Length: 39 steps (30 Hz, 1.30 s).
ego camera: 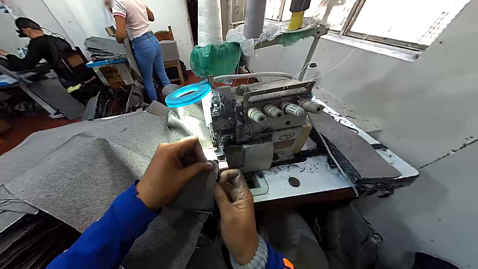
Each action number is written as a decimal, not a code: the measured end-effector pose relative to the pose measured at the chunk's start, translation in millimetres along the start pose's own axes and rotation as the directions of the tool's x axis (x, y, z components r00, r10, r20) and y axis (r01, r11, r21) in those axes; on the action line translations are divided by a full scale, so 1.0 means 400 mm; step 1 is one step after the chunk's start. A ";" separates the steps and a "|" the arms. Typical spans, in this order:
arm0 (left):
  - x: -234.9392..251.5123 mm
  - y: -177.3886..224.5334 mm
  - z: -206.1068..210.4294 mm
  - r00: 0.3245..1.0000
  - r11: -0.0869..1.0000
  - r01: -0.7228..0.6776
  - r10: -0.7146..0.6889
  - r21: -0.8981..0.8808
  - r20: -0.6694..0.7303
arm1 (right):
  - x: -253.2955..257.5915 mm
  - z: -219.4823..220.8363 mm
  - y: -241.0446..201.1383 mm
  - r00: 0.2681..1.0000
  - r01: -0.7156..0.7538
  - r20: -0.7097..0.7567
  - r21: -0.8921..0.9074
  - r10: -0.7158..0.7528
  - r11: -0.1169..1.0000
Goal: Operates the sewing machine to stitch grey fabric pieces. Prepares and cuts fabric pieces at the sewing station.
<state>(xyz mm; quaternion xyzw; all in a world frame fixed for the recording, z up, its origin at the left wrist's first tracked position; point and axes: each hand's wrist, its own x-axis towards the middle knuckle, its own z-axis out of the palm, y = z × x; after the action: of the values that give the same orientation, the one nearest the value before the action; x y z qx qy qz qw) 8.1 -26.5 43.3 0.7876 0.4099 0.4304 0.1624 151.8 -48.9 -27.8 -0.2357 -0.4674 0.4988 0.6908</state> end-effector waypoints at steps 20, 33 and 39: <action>-0.078 0.040 0.197 0.996 0.525 0.029 0.060 0.850 -0.071 | -0.153 -0.135 0.026 0.899 -0.252 0.267 -0.335 0.348 0.908; -0.019 0.088 0.068 0.995 0.761 -0.096 0.054 0.641 0.085 | -0.004 -0.110 -0.010 0.943 -0.213 0.235 -0.126 0.238 0.969; -0.097 0.081 0.075 0.948 0.785 -0.300 0.183 0.543 0.259 | -0.010 -0.107 0.013 0.959 -0.139 0.222 -0.171 0.176 0.975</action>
<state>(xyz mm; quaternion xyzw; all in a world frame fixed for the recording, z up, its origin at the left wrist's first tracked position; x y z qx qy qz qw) 37.4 -73.8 24.7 0.8834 0.3984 0.2253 -0.1009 187.0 -44.5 -52.8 -0.2638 -0.5626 0.5394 0.5683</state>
